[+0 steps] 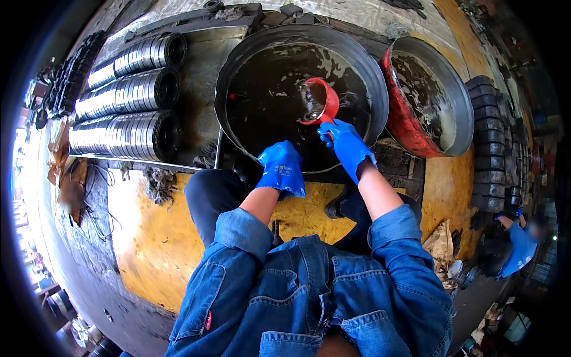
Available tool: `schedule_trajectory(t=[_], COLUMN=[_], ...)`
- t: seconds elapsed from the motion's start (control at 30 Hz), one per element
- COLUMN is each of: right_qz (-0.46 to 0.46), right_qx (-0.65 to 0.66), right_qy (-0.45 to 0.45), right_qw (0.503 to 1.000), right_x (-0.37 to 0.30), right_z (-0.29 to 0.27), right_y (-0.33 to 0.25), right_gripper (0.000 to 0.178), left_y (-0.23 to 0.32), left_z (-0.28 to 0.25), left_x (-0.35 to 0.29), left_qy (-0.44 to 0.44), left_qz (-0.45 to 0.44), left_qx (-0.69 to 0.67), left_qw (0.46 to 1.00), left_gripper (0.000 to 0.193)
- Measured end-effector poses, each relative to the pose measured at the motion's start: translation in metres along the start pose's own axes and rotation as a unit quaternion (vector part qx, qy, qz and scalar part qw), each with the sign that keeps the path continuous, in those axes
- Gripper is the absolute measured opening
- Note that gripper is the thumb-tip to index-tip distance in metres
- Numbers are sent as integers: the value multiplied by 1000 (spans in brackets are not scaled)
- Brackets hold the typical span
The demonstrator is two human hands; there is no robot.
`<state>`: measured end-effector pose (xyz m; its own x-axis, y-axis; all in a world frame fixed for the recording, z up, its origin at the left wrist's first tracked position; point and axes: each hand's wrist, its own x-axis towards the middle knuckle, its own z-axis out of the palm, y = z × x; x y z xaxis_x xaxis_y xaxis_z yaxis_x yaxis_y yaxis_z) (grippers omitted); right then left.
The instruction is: The person uses a red scoop to remove metal debris from a basin of dark liquid and transfers it to another container, then wipes the inside of the basin with a blue gloved hand.
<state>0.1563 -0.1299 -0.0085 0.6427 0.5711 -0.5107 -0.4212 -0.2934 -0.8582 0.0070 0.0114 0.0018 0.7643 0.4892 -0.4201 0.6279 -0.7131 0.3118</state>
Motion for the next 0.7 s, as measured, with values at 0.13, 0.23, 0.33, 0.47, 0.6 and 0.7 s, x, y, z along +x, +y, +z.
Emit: schedule_trajectory(t=[0.13,0.23,0.33,0.47,0.6,0.7], right_qz=[281,220,213,111,65,46], right_qx=[403,424,446,428,489,536], right_qy=[-153,-129,-112,-136,-123,-143], right_qw=[857,869,862,886,861,831], right_x=[32,24,21,-4,-24,-38], right_z=[-24,-11,-1,-8,-45,-88], right_y=[25,33,29,7,-20,-51], right_gripper=[49,41,40,40,54,50], left_y=[13,14,9,-4,-6,-7], left_z=[-16,-11,-10,7,15,11], left_x=[-7,-1,-3,3,1,0], left_qy=[-26,-35,-20,21,54,43], left_qz=[-16,-31,-46,-19,52,66], left_qx=[22,21,19,1,0,14], left_qw=[999,999,999,1000,997,997], left_gripper=[20,23,24,22,21,20])
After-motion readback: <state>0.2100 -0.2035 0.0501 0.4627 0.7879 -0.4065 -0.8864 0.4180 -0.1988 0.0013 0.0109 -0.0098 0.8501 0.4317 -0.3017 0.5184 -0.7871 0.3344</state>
